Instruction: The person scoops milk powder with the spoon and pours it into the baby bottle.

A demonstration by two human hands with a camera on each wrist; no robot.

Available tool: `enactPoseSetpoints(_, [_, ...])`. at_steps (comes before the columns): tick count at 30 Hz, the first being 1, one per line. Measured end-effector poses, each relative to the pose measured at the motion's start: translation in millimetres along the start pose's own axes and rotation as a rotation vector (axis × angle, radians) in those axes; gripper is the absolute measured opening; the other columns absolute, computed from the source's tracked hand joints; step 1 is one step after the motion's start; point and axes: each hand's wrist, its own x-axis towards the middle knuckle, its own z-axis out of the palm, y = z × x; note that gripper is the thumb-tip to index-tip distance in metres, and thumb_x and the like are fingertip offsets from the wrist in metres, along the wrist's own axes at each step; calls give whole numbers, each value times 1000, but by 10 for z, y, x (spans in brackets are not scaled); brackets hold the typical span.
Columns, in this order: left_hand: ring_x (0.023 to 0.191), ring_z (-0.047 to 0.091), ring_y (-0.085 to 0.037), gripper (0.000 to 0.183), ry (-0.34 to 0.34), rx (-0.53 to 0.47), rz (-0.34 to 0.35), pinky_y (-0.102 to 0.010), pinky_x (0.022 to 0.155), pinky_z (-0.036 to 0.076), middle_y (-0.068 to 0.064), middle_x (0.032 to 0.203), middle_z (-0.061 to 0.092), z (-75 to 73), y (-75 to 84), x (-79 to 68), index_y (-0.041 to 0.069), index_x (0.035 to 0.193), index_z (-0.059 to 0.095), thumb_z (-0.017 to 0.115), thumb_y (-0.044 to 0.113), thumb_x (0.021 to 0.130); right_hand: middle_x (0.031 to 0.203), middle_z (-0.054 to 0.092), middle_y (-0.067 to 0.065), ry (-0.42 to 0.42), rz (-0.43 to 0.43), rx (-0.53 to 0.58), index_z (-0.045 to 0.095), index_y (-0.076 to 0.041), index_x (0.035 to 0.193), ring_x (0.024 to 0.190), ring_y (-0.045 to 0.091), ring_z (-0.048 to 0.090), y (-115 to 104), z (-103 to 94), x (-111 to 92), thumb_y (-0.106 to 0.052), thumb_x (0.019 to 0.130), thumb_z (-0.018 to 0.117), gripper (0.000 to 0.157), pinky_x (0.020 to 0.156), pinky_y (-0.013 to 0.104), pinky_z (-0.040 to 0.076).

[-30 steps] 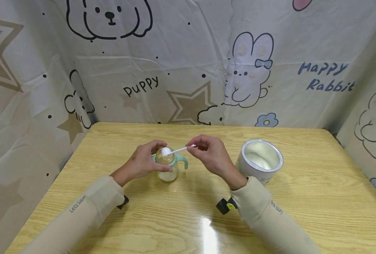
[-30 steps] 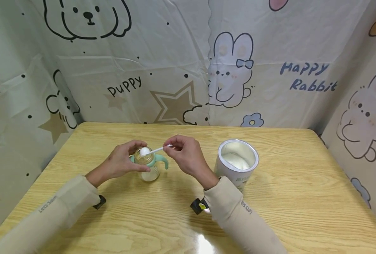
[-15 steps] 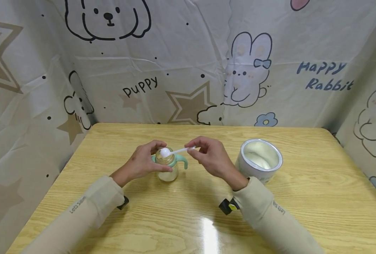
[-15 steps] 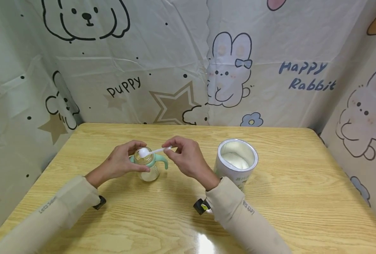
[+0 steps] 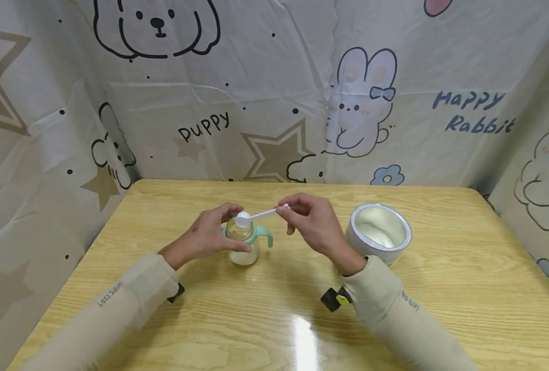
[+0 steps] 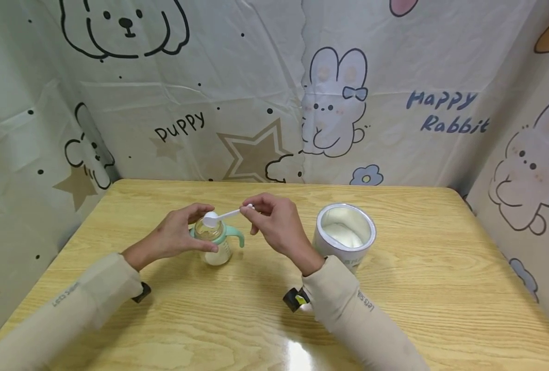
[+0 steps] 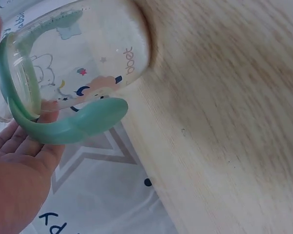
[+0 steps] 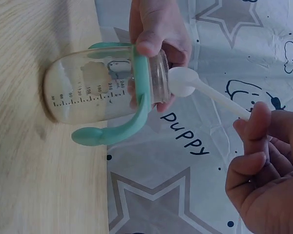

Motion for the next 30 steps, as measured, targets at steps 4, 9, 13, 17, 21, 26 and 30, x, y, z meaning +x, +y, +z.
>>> enactPoseSetpoints(4, [129, 53, -37, 91, 4, -10, 30, -54, 108, 43, -18, 138, 56, -27, 60, 31, -2, 141, 47, 95, 26, 69, 75, 71, 6, 28, 8, 19, 71, 0, 105, 54, 18, 62, -35, -48, -3, -9, 96, 68, 13, 42, 21, 30])
enactPoseSetpoints(9, [130, 52, -36, 91, 11, -37, 59, -52, 109, 42, -17, 139, 56, -46, 136, 64, -3, 142, 46, 95, 22, 69, 67, 69, 2, 42, 0, 12, 70, 1, 106, 53, 17, 63, -82, -115, -12, -11, 97, 67, 14, 42, 23, 29])
enactPoseSetpoints(13, [131, 52, -35, 89, 13, -52, 82, -50, 109, 42, -17, 139, 57, -44, 200, 86, -2, 141, 47, 94, 23, 69, 65, 68, 1, 53, -1, -4, 70, 1, 107, 52, 17, 63, -112, -175, -29, -11, 97, 67, 16, 42, 23, 28])
enactPoseSetpoints(17, [130, 52, -34, 90, 18, -53, 91, -49, 109, 43, -16, 139, 57, -25, 260, 106, -1, 141, 48, 95, 26, 69, 63, 67, 4, 61, 4, -18, 69, 1, 106, 52, 16, 61, -139, -229, -45, -12, 97, 68, 16, 40, 22, 26])
enactPoseSetpoints(21, [130, 53, -32, 91, 18, -59, 96, -47, 109, 43, -14, 139, 57, -4, 320, 124, 0, 141, 48, 95, 26, 68, 60, 65, 5, 63, 12, -41, 70, -1, 105, 51, 16, 59, -145, -290, -63, -14, 97, 68, 16, 39, 23, 25])
enactPoseSetpoints(26, [131, 52, -31, 89, 15, -87, 117, -48, 110, 42, -14, 140, 57, 11, 389, 152, 0, 141, 47, 94, 23, 69, 58, 61, 0, 85, 29, -48, 70, 0, 104, 49, 17, 56, -143, -381, -87, -16, 97, 68, 18, 39, 23, 26])
enactPoseSetpoints(30, [132, 51, -32, 89, 8, -97, 116, -48, 110, 42, -14, 141, 56, 27, 444, 174, 0, 142, 47, 94, 24, 70, 58, 61, -3, 103, 47, -57, 70, 0, 106, 47, 15, 52, -148, -458, -109, -17, 97, 68, 19, 40, 23, 29])
